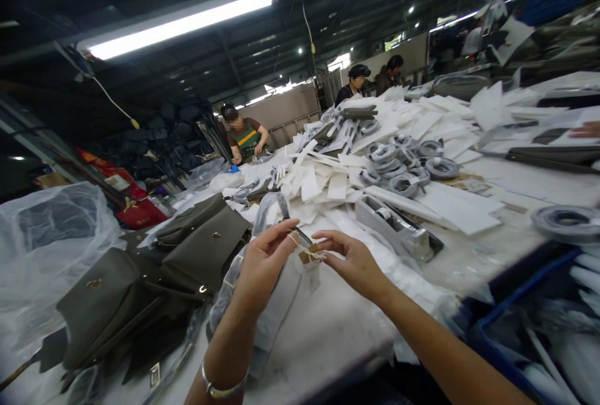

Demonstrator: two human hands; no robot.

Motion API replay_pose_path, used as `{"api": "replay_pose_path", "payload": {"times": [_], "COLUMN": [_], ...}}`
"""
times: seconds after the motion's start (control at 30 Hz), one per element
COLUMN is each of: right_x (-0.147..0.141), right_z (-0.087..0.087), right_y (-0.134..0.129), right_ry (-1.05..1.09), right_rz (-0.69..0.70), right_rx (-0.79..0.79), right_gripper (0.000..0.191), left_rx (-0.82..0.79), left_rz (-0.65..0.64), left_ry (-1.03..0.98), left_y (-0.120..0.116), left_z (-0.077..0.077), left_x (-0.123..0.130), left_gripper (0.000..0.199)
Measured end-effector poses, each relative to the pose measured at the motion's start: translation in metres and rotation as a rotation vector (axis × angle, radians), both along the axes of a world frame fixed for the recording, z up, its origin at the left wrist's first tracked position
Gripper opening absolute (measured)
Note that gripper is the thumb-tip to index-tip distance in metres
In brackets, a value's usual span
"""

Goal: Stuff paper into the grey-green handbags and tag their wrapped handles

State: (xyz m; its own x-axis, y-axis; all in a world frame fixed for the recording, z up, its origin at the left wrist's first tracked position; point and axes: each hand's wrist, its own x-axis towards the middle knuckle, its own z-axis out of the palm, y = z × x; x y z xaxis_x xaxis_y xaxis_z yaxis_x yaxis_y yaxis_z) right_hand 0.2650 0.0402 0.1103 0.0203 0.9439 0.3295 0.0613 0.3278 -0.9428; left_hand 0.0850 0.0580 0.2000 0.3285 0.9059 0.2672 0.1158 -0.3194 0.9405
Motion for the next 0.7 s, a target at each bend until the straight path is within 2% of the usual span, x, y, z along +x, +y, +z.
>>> {"api": "replay_pose_path", "payload": {"times": [0.17,0.27,0.37,0.5,0.7], "right_x": [0.006,0.007,0.009,0.009,0.011], "right_z": [0.002,0.005,0.007,0.007,0.004], "right_y": [-0.009,-0.016,-0.020,-0.023,-0.026], "right_ry": [-0.118,-0.241,-0.319,-0.337,-0.312], "right_rz": [-0.129,-0.186,-0.217,-0.264,-0.291], "right_rx": [0.058,0.120,0.186,0.224,0.190], "right_gripper": [0.034,0.027,0.031,0.027,0.023], "left_rx": [-0.073,-0.058,0.012,0.095,0.085], "left_rz": [-0.018,-0.023,0.008,0.054,0.046], "left_ry": [-0.116,-0.110,-0.059,-0.005,-0.002], "left_y": [-0.004,-0.004,-0.003,-0.002,0.000], "left_z": [0.000,0.001,0.001,0.002,0.002], "left_x": [0.005,0.009,0.013,0.017,0.021], "left_gripper": [0.032,0.033,0.032,0.031,0.032]}}
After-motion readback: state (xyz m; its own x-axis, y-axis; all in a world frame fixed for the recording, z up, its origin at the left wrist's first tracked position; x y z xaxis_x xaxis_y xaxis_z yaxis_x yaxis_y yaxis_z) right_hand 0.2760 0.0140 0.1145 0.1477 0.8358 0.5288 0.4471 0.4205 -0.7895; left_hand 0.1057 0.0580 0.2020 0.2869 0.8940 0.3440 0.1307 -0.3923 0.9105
